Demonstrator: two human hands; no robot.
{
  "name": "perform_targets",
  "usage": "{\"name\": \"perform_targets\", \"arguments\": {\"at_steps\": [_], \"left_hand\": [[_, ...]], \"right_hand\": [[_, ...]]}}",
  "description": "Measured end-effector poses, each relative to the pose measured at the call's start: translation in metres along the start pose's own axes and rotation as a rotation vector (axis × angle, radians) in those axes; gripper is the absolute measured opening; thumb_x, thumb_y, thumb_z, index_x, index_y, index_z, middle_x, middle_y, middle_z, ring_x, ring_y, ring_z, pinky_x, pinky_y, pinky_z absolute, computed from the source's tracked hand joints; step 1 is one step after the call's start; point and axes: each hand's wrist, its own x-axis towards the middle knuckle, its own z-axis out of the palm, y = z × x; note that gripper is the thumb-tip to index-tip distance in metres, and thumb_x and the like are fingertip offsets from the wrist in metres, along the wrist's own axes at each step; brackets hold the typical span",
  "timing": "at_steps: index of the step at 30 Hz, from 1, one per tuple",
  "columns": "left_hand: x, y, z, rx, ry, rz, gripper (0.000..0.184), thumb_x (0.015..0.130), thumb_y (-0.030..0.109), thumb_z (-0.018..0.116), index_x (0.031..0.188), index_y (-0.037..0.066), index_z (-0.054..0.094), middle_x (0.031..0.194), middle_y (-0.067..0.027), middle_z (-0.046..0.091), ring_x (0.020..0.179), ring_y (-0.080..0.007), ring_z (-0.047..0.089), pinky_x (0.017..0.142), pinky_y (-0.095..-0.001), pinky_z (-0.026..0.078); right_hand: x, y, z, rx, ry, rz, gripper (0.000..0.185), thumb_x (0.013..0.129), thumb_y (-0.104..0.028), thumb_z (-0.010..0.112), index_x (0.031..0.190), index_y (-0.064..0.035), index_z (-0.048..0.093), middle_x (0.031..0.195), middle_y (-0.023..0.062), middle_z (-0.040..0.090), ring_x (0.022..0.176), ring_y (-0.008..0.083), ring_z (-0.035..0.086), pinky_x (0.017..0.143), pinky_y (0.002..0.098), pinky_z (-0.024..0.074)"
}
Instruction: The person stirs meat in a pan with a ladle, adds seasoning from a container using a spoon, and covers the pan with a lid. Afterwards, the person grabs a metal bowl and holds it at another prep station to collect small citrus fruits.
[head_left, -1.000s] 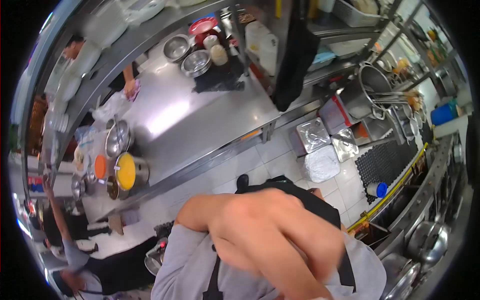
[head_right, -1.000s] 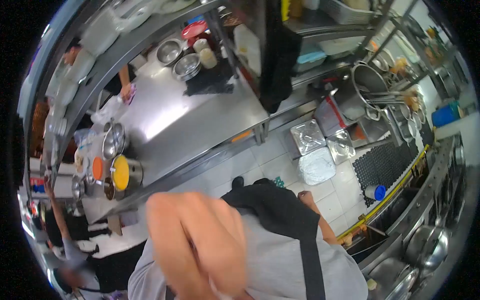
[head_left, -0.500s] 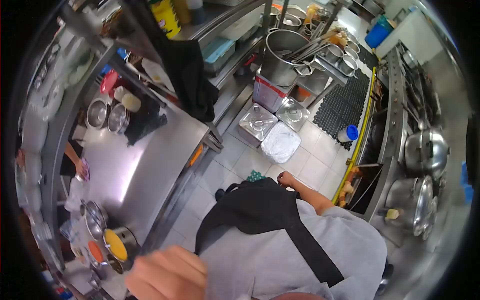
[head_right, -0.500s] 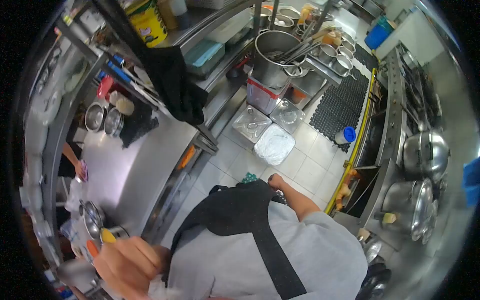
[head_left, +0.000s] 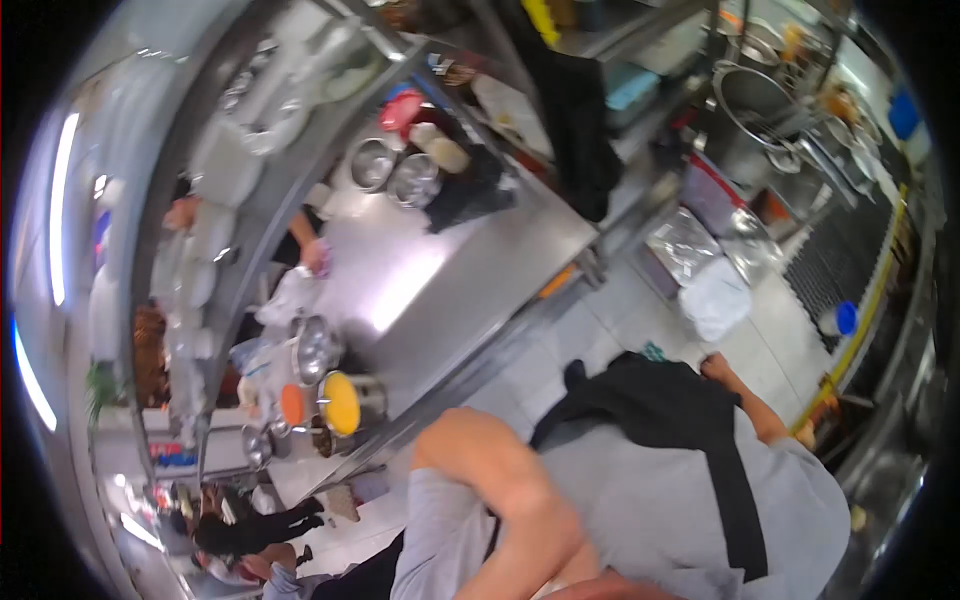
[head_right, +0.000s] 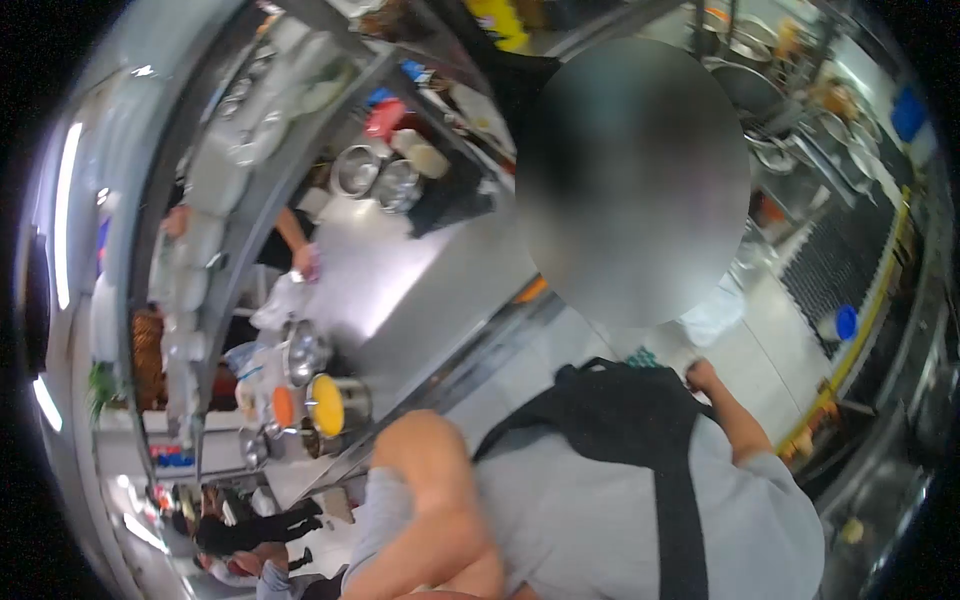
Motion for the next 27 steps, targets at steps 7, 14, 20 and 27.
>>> {"name": "perform_targets", "arguments": {"at_steps": [7,14,20,27], "left_hand": [[0.001,-0.025,-0.005,0.18,-0.035,0.184,0.02,0.09,0.009,0.069,0.109,0.003,0.068,0.113,-0.0139,0.064,0.09,-0.0261,0.064,0.083,-0.0407,0.047],[-0.085,-0.085,-0.09,1.323,-0.181,-0.053,0.029,0.088,0.007,0.071,0.117,0.003,0.069,0.125,-0.0157,0.066,0.104,-0.0291,0.068,0.097,-0.0445,0.05],[-0.193,-0.115,-0.132,0.402,0.639,-0.831,0.015,0.095,0.012,0.072,0.103,0.0,0.07,0.098,-0.0036,0.07,0.092,-0.0084,0.062,0.081,-0.0258,0.051],[-0.203,-0.086,-0.134,0.577,0.82,-0.837,0.009,0.095,0.012,0.07,0.095,0.003,0.073,0.083,-0.0001,0.071,0.073,-0.0079,0.063,0.068,-0.0248,0.051]], "right_hand": [[-0.015,-0.002,-0.002,0.037,0.108,-0.049,0.023,0.078,-0.016,0.061,0.067,0.0019,0.072,0.065,0.0178,0.07,0.057,0.0256,0.069,0.058,0.0382,0.0563],[0.042,0.041,0.002,0.038,0.127,-0.167,0.037,0.085,-0.015,0.068,0.112,0.0104,0.065,0.083,0.021,0.071,0.067,0.024,0.069,0.062,0.0347,0.0567],[-0.088,-0.262,-0.093,0.624,-0.137,-0.479,0.046,0.087,-0.016,0.078,0.123,0.0062,0.061,0.091,0.0086,0.07,0.077,0.0158,0.066,0.068,0.0285,0.0526],[-0.167,-0.413,-0.119,0.427,-0.126,-0.834,0.034,0.087,-0.014,0.074,0.116,0.0014,0.067,0.1,0.0055,0.071,0.088,0.0122,0.066,0.078,0.0292,0.0536]]}}
